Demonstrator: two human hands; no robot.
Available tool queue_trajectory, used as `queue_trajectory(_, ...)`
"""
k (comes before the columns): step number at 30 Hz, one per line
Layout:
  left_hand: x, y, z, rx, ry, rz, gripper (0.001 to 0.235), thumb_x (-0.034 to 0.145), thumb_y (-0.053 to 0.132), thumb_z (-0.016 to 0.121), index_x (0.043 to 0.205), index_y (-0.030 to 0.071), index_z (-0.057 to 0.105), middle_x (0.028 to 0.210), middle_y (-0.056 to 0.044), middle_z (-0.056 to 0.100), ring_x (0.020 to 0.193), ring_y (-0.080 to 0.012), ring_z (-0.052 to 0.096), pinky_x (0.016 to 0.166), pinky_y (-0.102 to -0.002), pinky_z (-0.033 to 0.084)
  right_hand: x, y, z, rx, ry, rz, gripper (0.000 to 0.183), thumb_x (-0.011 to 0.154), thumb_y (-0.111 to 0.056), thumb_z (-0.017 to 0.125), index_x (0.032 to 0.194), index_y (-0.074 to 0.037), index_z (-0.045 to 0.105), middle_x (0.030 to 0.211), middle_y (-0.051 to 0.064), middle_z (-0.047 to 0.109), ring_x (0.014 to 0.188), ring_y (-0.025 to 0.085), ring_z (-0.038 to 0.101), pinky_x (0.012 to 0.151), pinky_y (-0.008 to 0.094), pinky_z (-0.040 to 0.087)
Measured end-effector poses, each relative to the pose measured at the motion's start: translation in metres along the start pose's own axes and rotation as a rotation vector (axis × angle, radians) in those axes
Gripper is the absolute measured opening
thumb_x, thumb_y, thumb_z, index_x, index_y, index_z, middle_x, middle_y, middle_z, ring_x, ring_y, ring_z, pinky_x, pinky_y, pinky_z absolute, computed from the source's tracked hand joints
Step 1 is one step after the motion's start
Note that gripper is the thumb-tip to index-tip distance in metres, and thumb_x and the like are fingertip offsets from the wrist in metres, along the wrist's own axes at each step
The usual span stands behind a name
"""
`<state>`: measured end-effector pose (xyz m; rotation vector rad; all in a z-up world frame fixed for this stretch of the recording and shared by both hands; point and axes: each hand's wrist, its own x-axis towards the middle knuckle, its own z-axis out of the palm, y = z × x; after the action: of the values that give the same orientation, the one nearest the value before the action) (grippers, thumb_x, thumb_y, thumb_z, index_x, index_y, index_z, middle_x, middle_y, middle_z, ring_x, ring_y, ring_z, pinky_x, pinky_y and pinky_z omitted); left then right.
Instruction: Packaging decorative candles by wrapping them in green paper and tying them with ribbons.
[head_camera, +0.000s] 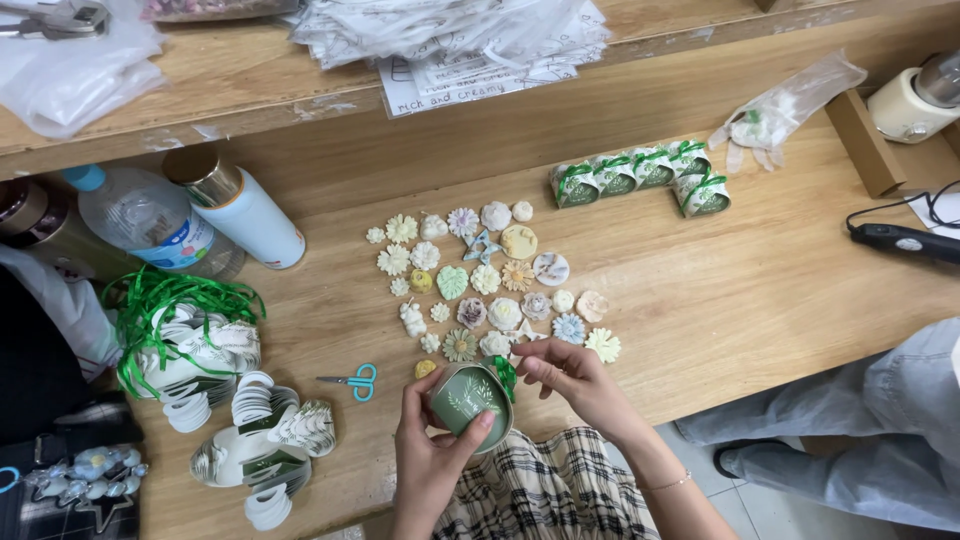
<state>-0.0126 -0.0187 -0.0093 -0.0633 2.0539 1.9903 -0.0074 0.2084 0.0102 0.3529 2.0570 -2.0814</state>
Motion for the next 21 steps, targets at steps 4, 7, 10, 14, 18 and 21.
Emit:
queue_trajectory(4, 0.000, 0.006, 0.002, 0.005, -0.005, 0.013, 0.079, 0.070, 0.032, 0.087, 0.133, 0.004, 0.051, 0.110, -0.011, 0.065, 0.095, -0.0156, 0.066, 0.064, -0.029, 0.067, 0.000, 0.002, 0.004, -0.093, -0.060, -0.050, 0.024, 0.090, -0.017, 0.070, 0.110, -0.006, 0.075, 0.101, -0.001, 0.075, 0.088, 0.007, 0.067, 0.073, 0.026, 0.054)
queue_trajectory(7, -0.001, 0.002, 0.000, 0.015, -0.029, -0.003, 0.079, 0.070, 0.031, 0.088, 0.134, 0.005, 0.051, 0.109, -0.012, 0.066, 0.095, -0.0147, 0.067, 0.065, -0.031, 0.065, 0.004, 0.027, -0.002, -0.124, -0.022, -0.145, 0.015, 0.096, -0.015, 0.070, 0.097, -0.001, 0.074, 0.090, 0.005, 0.074, 0.082, 0.011, 0.064, 0.072, 0.028, 0.053)
queue_trajectory(10, 0.001, -0.008, -0.005, 0.017, -0.092, 0.051, 0.075, 0.075, 0.033, 0.087, 0.136, 0.005, 0.053, 0.105, -0.014, 0.070, 0.092, -0.0171, 0.069, 0.071, -0.030, 0.063, 0.003, 0.026, -0.011, -0.125, -0.055, -0.168, 0.014, 0.098, -0.014, 0.068, 0.093, 0.000, 0.069, 0.089, 0.005, 0.071, 0.086, 0.010, 0.064, 0.079, 0.027, 0.055)
queue_trajectory(14, 0.003, -0.001, -0.008, -0.307, -0.339, -0.363, 0.070, 0.080, 0.039, 0.073, 0.140, 0.011, 0.050, 0.115, -0.010, 0.069, 0.098, -0.0202, 0.073, 0.072, -0.035, 0.065, -0.002, 0.020, -0.020, 0.014, -0.236, -0.227, 0.016, 0.101, -0.012, 0.065, 0.095, 0.003, 0.067, 0.094, 0.005, 0.066, 0.089, 0.012, 0.062, 0.082, 0.029, 0.053)
queue_trajectory(18, 0.004, -0.027, -0.010, -0.575, -0.466, -0.544, 0.065, 0.089, 0.046, 0.062, 0.142, 0.009, 0.049, 0.125, -0.012, 0.070, 0.104, -0.0258, 0.073, 0.076, -0.039, 0.063, -0.009, 0.006, -0.017, 0.010, -0.215, -0.248, 0.017, 0.102, -0.014, 0.061, 0.096, 0.002, 0.064, 0.093, 0.004, 0.065, 0.086, 0.012, 0.064, 0.079, 0.030, 0.055)
queue_trajectory(21, 0.006, -0.069, -0.005, -0.886, -0.591, -0.644, 0.076, 0.096, 0.053, 0.059, 0.147, -0.003, 0.047, 0.128, -0.021, 0.068, 0.107, -0.0290, 0.072, 0.081, -0.040, 0.064, -0.015, -0.009, -0.005, -0.086, -0.100, -0.311, 0.016, 0.102, -0.014, 0.061, 0.096, 0.001, 0.063, 0.091, 0.004, 0.066, 0.083, 0.011, 0.065, 0.077, 0.028, 0.056)
